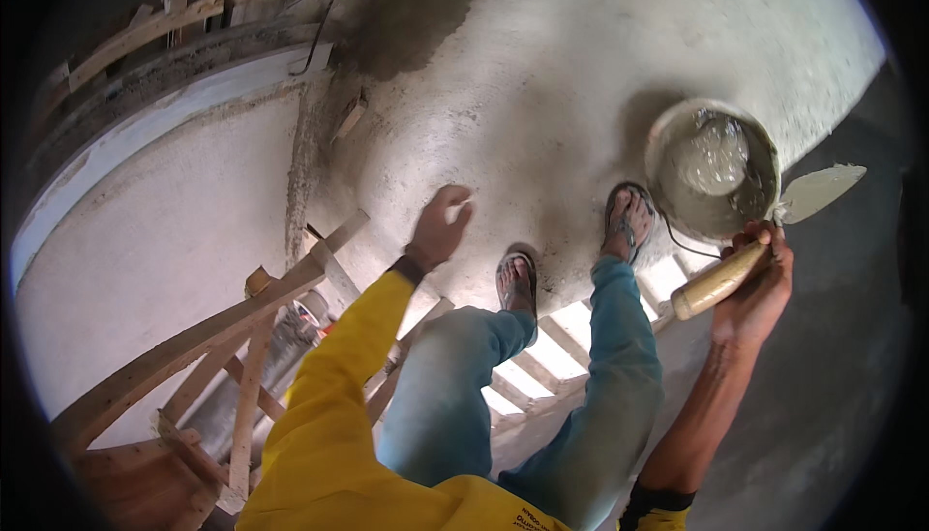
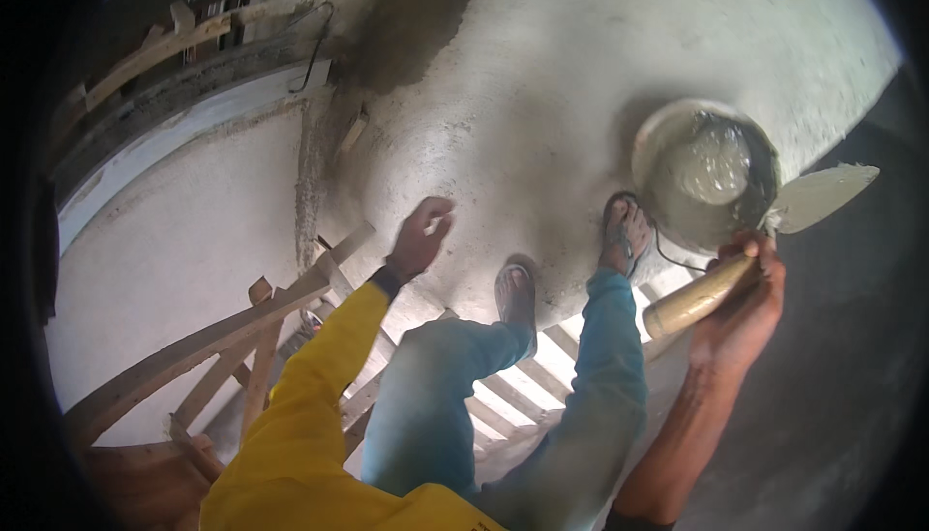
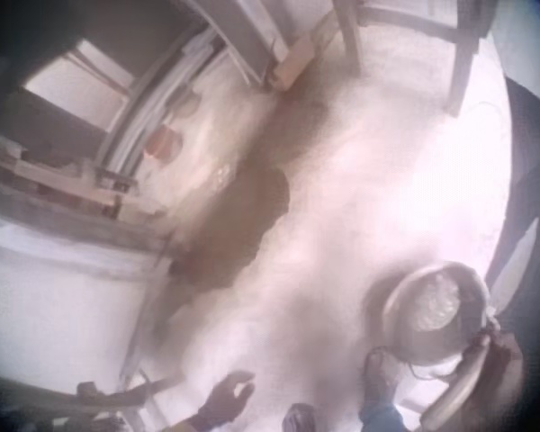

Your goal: The person mixes cement in a bucket using a trowel, then scoops and applies the mixture to a wall or beam. The person moves around the construction area to reach different sections while continuing to apply the cement.

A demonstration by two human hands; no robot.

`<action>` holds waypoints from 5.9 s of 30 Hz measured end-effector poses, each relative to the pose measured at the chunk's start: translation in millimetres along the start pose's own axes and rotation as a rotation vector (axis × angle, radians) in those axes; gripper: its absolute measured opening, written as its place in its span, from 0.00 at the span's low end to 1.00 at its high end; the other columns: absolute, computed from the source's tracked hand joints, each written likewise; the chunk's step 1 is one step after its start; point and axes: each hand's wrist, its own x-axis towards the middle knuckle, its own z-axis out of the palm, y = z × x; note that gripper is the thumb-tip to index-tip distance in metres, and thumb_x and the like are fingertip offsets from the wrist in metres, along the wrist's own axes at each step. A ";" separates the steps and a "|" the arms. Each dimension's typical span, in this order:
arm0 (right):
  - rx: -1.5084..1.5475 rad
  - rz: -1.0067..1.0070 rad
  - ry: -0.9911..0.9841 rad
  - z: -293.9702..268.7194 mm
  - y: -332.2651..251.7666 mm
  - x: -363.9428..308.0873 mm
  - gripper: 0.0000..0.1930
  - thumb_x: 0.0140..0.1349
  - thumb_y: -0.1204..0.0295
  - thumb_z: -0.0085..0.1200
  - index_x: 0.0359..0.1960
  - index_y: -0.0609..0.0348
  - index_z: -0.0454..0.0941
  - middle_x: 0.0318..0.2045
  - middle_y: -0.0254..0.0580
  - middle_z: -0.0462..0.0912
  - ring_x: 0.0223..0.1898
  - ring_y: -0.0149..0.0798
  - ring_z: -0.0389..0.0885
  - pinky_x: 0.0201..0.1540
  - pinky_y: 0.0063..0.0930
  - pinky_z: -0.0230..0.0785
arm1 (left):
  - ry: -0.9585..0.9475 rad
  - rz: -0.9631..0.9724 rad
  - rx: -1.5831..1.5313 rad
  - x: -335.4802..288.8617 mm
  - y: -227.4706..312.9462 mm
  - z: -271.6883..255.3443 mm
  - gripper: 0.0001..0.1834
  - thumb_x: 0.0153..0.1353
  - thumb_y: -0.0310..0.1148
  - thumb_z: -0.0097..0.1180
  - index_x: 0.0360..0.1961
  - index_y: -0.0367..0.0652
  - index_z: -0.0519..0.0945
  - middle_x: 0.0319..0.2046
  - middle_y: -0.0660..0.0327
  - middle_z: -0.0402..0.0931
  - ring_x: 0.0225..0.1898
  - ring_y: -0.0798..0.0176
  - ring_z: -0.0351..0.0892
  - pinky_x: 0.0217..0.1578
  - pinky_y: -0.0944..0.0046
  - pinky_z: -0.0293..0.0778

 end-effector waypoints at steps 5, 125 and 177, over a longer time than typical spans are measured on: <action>-0.309 0.012 -0.196 78.2 -8.3 35.6 0.13 0.67 0.63 0.46 0.44 0.60 0.74 0.35 0.33 0.73 0.36 0.29 0.70 0.39 0.24 0.62 | 0.271 -0.209 -0.082 -34.5 -19.3 -51.2 0.11 0.67 0.34 0.52 0.47 0.42 0.77 0.41 0.58 0.81 0.43 0.59 0.81 0.41 0.62 0.75; -1.618 -1.197 -1.962 904.0 117.8 214.9 0.13 0.57 0.69 0.59 0.43 0.58 0.76 0.38 0.56 0.80 0.43 0.62 0.78 0.43 0.45 0.70 | 1.868 -0.925 -0.678 164.6 114.4 -361.0 0.23 0.73 0.41 0.43 0.60 0.34 0.65 0.55 0.50 0.72 0.53 0.58 0.73 0.53 0.59 0.69; -1.367 -1.891 -3.115 913.8 288.1 -40.3 0.17 0.61 0.62 0.54 0.47 0.60 0.78 0.41 0.49 0.83 0.44 0.53 0.81 0.44 0.46 0.73 | 2.020 -0.686 -0.613 167.7 93.2 -381.0 0.31 0.71 0.51 0.39 0.63 0.35 0.66 0.57 0.45 0.71 0.60 0.51 0.70 0.61 0.56 0.64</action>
